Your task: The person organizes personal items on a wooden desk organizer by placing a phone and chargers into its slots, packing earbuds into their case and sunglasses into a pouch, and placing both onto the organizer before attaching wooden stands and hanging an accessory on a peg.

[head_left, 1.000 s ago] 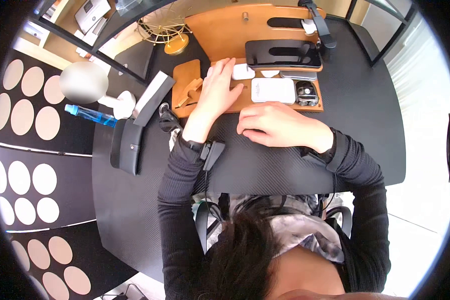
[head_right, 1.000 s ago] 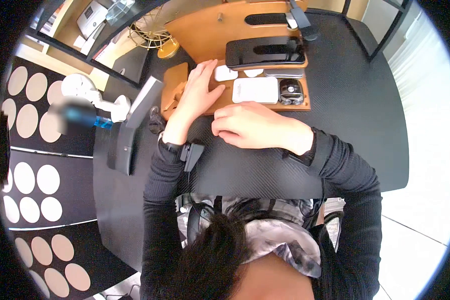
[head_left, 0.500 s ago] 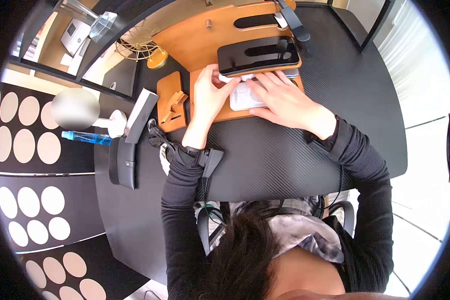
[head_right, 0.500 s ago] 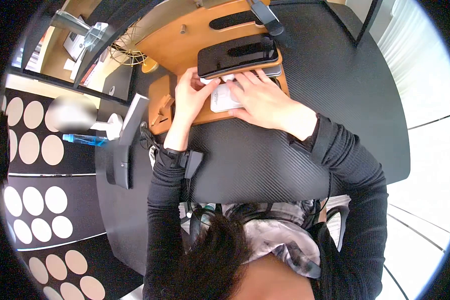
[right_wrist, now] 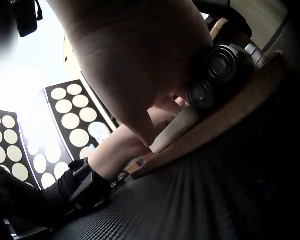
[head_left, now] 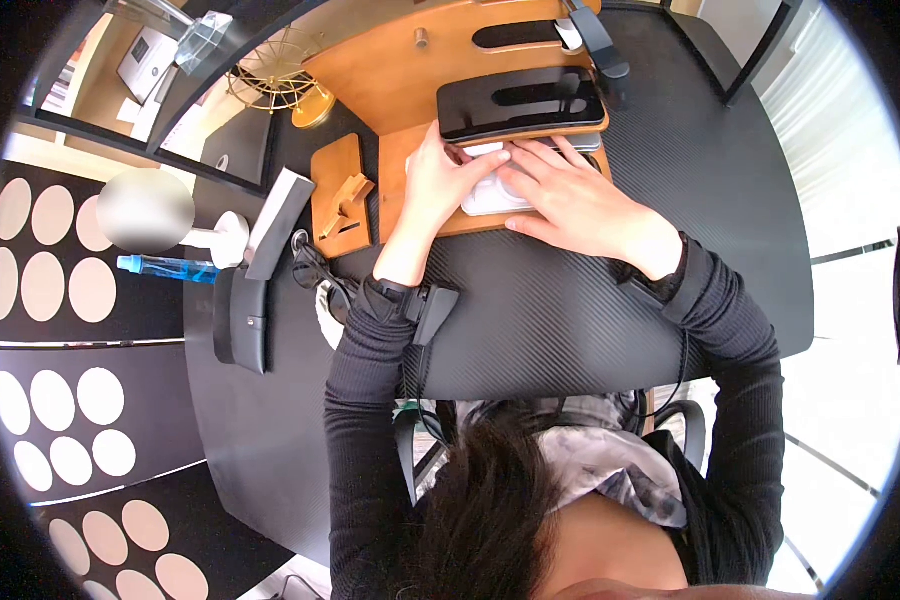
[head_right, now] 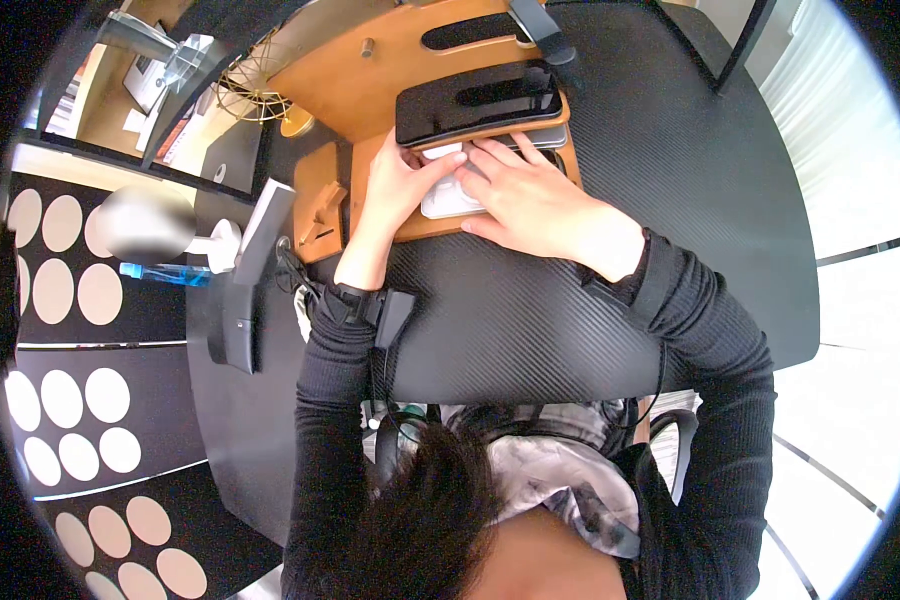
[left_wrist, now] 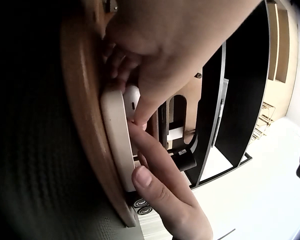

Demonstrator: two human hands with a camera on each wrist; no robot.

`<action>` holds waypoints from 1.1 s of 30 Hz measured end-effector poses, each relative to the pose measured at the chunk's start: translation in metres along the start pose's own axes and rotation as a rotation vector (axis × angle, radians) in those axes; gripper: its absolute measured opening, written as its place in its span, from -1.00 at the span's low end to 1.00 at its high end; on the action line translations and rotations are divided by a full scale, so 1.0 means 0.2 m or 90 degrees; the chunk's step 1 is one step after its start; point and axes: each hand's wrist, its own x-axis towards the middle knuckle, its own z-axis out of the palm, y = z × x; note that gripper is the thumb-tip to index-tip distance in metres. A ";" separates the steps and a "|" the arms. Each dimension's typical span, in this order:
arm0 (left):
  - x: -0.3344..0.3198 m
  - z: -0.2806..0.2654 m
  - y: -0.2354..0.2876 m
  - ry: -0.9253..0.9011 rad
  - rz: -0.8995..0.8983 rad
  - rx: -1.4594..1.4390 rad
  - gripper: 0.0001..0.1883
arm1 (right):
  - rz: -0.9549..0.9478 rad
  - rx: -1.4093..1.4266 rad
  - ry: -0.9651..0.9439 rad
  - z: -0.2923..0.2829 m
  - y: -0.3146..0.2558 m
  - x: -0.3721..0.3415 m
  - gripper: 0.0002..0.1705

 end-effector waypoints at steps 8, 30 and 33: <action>-0.18 -0.27 0.13 -0.072 0.021 0.280 -0.32 | -0.041 0.008 0.007 -0.07 -0.01 0.00 -0.44; -0.62 -0.95 0.13 -0.068 -0.009 0.355 -0.81 | -0.083 0.235 -0.003 0.02 -0.43 0.29 -0.45; -0.63 -0.88 0.22 -0.064 0.035 0.315 -0.80 | -0.052 0.342 -0.113 0.13 -0.53 0.39 -0.33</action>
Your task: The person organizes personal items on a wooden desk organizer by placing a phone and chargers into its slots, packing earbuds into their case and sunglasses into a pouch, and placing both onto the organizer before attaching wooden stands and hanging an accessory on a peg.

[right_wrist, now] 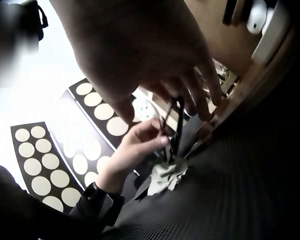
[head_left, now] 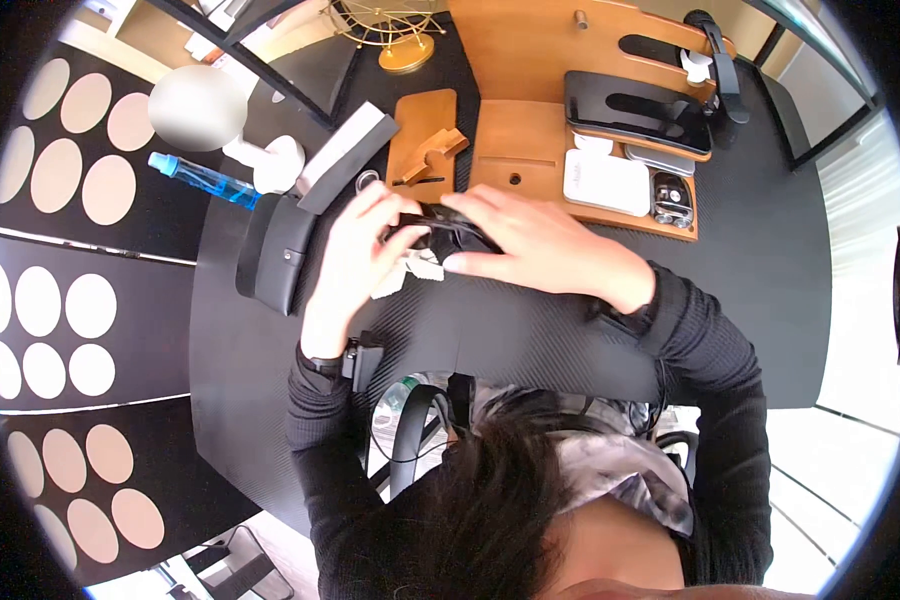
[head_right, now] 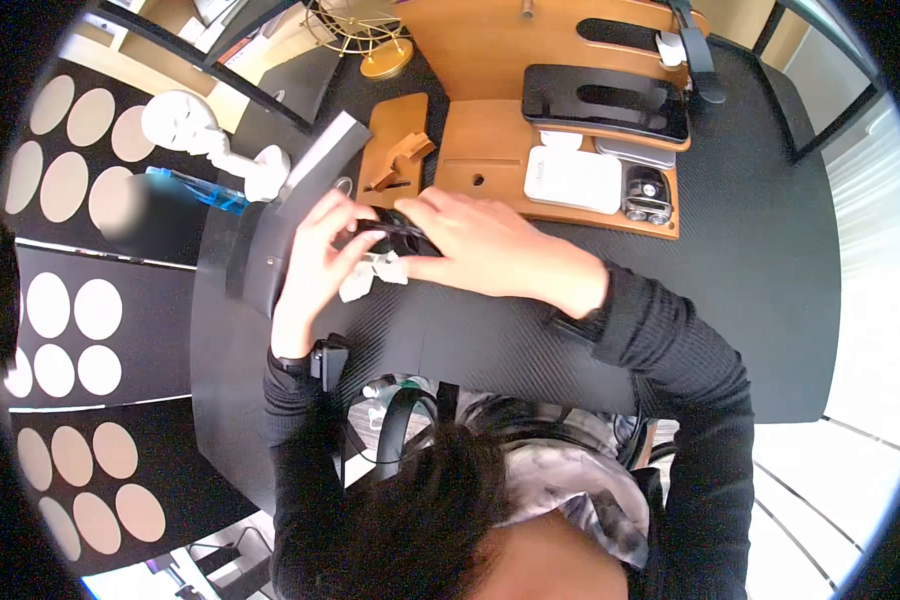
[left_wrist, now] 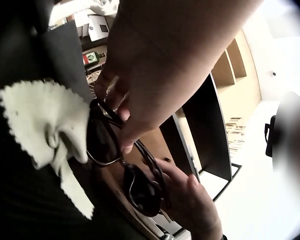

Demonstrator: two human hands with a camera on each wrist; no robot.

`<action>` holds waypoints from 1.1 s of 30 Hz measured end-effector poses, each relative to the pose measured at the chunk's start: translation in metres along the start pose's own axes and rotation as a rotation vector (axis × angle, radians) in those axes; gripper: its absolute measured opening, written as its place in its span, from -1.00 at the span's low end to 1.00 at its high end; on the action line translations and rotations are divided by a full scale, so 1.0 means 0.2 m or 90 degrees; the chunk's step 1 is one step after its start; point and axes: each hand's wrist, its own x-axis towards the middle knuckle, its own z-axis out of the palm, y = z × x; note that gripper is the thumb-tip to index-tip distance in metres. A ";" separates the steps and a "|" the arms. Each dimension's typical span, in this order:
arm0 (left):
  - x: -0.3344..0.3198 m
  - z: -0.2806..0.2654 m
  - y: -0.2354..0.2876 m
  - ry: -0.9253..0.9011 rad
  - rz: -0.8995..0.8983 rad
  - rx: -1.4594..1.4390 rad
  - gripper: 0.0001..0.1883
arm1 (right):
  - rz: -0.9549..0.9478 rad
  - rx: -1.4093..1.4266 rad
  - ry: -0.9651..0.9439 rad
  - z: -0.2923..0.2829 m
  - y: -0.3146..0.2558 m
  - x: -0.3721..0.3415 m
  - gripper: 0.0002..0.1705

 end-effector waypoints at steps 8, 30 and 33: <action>-0.08 -0.10 0.03 -0.071 -0.175 0.123 -0.53 | 0.054 0.089 0.002 0.10 0.08 0.02 -0.48; -0.38 -0.48 -0.66 0.054 -0.401 0.406 -0.43 | 0.117 0.427 -0.038 -0.03 0.19 -0.24 -0.61; -0.40 -0.52 -0.71 0.039 -0.461 0.244 -0.40 | 0.128 0.416 0.024 -0.02 0.21 -0.27 -0.64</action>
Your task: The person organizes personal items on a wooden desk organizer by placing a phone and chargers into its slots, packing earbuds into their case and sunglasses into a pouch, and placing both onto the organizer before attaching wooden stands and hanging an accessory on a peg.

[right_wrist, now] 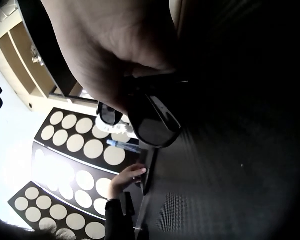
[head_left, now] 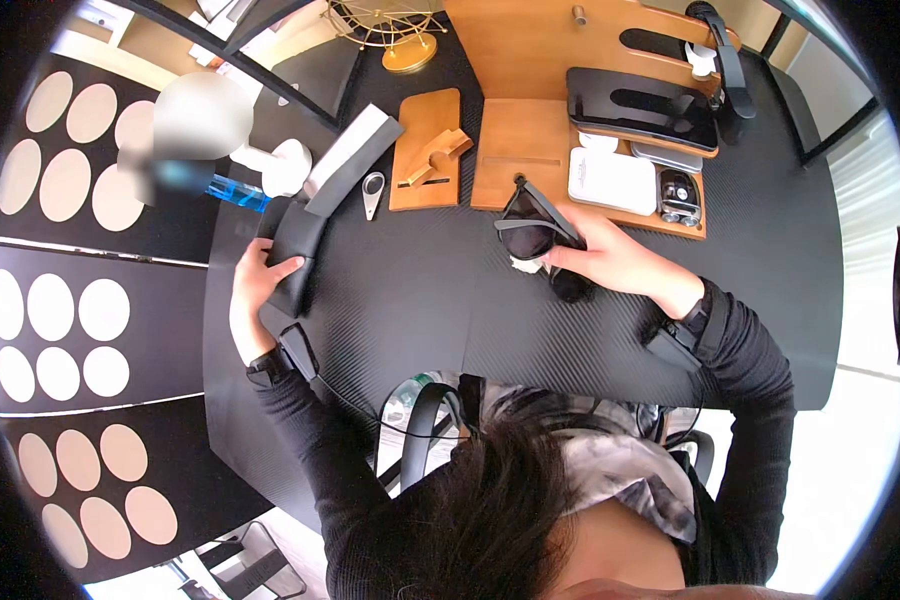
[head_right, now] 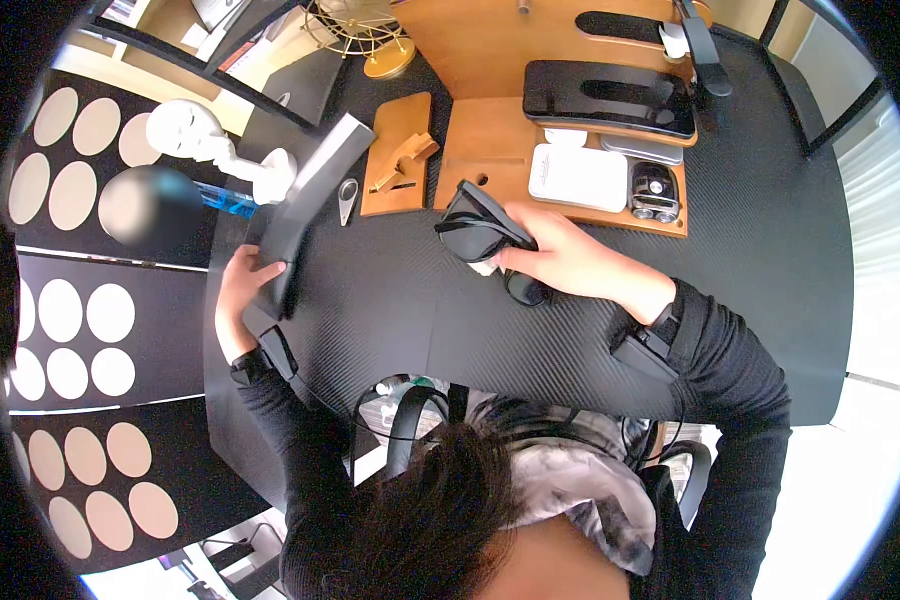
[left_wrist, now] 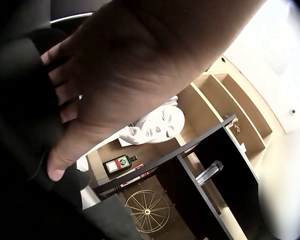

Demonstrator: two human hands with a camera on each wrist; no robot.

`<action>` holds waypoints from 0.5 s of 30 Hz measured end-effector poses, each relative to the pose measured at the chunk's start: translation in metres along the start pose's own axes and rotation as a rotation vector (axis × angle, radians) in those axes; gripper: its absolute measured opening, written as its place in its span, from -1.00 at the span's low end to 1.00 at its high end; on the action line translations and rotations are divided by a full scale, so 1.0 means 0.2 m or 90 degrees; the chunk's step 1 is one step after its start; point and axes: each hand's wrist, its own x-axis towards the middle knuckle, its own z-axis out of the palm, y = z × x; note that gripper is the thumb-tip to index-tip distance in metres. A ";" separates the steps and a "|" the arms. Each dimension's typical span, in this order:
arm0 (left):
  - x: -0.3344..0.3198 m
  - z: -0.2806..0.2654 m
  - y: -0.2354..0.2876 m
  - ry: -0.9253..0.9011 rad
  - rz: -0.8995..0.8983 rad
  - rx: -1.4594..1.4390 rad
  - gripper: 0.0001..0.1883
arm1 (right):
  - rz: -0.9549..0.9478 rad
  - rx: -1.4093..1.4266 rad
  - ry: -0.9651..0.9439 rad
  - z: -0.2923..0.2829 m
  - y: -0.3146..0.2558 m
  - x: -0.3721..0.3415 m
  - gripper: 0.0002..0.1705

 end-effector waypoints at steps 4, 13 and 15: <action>-0.14 -0.23 0.32 0.130 0.095 -0.131 -0.71 | 0.027 -0.008 -0.007 -0.03 -0.08 0.01 -0.63; -0.52 -0.09 1.14 -0.034 0.616 -0.126 -0.78 | -0.352 -0.110 0.020 0.03 -0.54 -0.09 -0.46; -0.54 0.06 1.13 -0.148 0.588 -0.180 -0.78 | -0.369 -0.133 0.005 0.05 -0.54 -0.09 -0.54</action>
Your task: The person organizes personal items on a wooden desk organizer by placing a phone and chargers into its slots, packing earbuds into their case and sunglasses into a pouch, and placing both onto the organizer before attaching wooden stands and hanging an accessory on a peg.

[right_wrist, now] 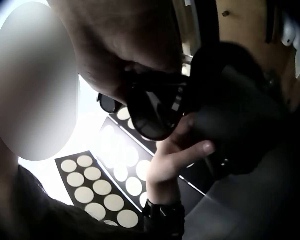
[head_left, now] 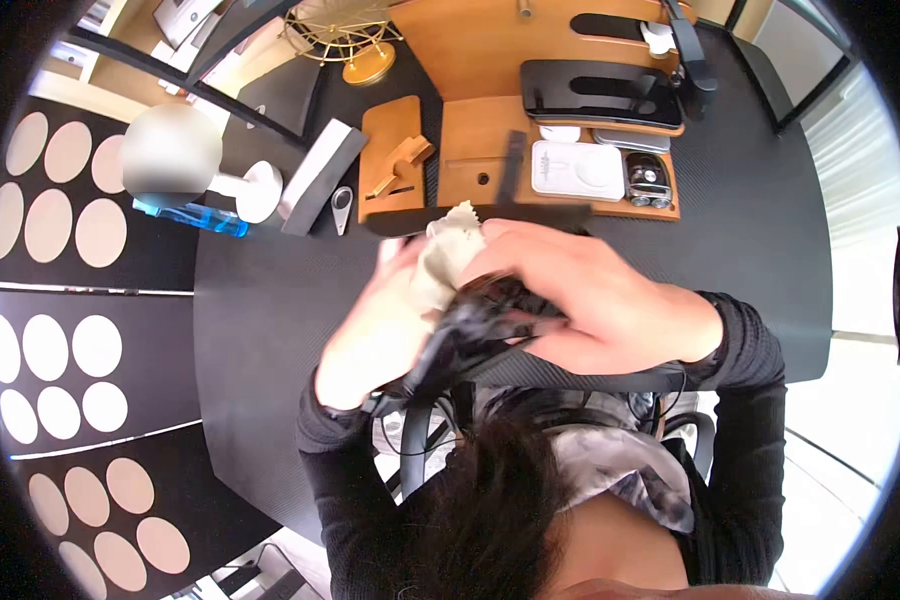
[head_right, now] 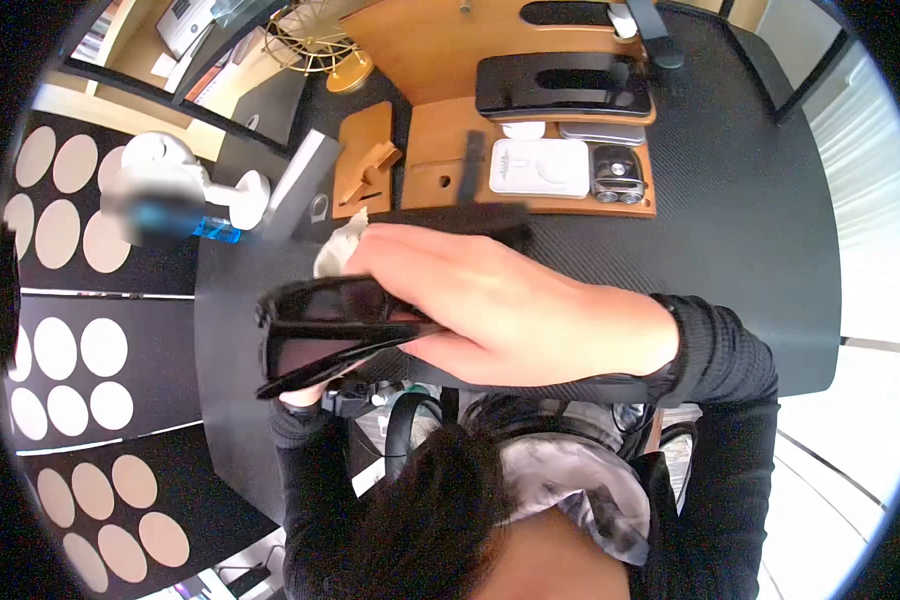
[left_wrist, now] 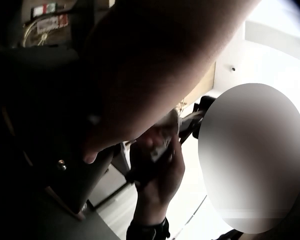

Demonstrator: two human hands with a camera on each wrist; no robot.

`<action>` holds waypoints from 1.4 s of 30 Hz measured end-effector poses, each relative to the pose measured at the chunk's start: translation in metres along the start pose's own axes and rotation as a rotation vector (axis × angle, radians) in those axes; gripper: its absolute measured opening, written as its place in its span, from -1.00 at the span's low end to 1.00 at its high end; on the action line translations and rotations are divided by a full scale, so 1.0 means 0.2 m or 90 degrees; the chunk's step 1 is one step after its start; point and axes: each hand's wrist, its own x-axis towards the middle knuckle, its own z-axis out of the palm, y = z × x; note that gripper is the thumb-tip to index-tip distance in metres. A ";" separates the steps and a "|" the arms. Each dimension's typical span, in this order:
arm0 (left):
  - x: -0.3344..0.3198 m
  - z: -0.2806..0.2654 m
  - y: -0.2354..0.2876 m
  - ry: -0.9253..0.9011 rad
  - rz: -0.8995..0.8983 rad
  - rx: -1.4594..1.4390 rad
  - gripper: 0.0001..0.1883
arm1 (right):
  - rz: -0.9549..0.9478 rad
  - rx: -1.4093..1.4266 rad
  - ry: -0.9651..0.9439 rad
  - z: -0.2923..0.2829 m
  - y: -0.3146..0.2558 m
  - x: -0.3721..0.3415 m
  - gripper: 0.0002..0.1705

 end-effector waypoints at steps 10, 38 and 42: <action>0.19 0.24 0.11 -0.054 0.158 0.033 -0.81 | 0.061 -0.457 0.124 -0.08 0.13 -0.10 -0.62; 0.24 0.33 0.06 0.146 0.285 0.122 -0.72 | 0.224 -0.397 -0.285 -0.21 0.13 -0.24 -0.76; 0.25 0.37 0.04 0.079 0.244 0.059 -0.73 | 0.288 -0.470 -0.347 -0.19 0.13 -0.23 -0.82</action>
